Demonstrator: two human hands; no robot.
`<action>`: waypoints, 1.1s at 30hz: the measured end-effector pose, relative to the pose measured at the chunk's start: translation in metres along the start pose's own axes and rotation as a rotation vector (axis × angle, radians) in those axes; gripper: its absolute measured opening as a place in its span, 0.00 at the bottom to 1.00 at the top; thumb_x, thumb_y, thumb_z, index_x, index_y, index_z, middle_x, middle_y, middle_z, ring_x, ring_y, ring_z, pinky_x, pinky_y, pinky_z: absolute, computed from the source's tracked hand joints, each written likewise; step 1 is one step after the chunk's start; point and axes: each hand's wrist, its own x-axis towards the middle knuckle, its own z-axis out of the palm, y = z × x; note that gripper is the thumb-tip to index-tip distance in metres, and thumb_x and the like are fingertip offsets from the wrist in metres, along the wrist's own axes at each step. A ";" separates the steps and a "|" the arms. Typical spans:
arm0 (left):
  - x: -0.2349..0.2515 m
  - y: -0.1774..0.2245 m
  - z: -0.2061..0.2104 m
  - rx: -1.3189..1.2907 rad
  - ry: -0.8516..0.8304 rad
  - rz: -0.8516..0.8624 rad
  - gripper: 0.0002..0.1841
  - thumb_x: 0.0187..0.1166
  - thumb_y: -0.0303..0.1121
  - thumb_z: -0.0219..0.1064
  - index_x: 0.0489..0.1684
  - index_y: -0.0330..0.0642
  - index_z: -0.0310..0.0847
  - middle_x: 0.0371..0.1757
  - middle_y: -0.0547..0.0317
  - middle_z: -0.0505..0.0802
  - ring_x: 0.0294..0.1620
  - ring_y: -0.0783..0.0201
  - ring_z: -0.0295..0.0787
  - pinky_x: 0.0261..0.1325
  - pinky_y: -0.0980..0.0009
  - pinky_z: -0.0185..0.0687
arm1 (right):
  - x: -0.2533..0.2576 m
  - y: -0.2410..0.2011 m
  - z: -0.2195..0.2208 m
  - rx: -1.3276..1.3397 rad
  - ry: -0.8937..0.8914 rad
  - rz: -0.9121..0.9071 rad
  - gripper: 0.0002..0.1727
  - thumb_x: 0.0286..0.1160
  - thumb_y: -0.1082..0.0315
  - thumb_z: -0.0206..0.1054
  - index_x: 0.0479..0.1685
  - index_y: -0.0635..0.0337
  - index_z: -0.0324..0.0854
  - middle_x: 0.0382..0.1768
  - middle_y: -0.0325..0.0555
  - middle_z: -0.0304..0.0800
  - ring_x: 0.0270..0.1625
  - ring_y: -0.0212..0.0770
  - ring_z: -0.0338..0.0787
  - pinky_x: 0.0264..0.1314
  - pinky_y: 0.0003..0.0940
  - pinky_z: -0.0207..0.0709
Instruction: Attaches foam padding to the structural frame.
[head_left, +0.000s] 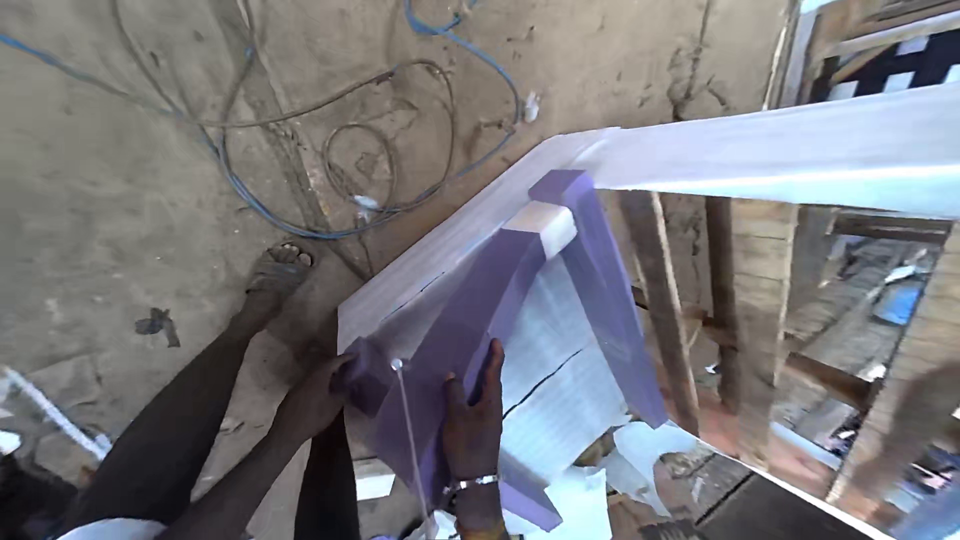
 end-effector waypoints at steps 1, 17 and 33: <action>-0.001 0.001 -0.001 0.005 0.005 0.006 0.29 0.81 0.41 0.67 0.84 0.56 0.72 0.74 0.50 0.86 0.74 0.48 0.83 0.78 0.41 0.75 | -0.003 -0.003 -0.002 0.008 0.001 -0.004 0.48 0.71 0.62 0.71 0.95 0.52 0.52 0.90 0.55 0.60 0.88 0.48 0.66 0.87 0.47 0.65; 0.015 -0.010 0.004 -0.036 -0.038 -0.022 0.33 0.75 0.44 0.73 0.83 0.55 0.71 0.73 0.52 0.87 0.72 0.52 0.85 0.76 0.43 0.78 | -0.022 -0.026 -0.112 0.133 -0.113 0.030 0.48 0.73 0.66 0.70 0.96 0.54 0.50 0.90 0.53 0.60 0.85 0.42 0.72 0.82 0.40 0.74; 0.006 0.005 -0.008 -0.011 -0.110 -0.052 0.34 0.77 0.42 0.72 0.86 0.53 0.69 0.74 0.49 0.86 0.73 0.50 0.84 0.77 0.44 0.77 | -0.008 -0.033 -0.134 0.143 -0.261 0.022 0.50 0.73 0.60 0.71 0.96 0.56 0.47 0.91 0.51 0.58 0.85 0.37 0.72 0.82 0.35 0.75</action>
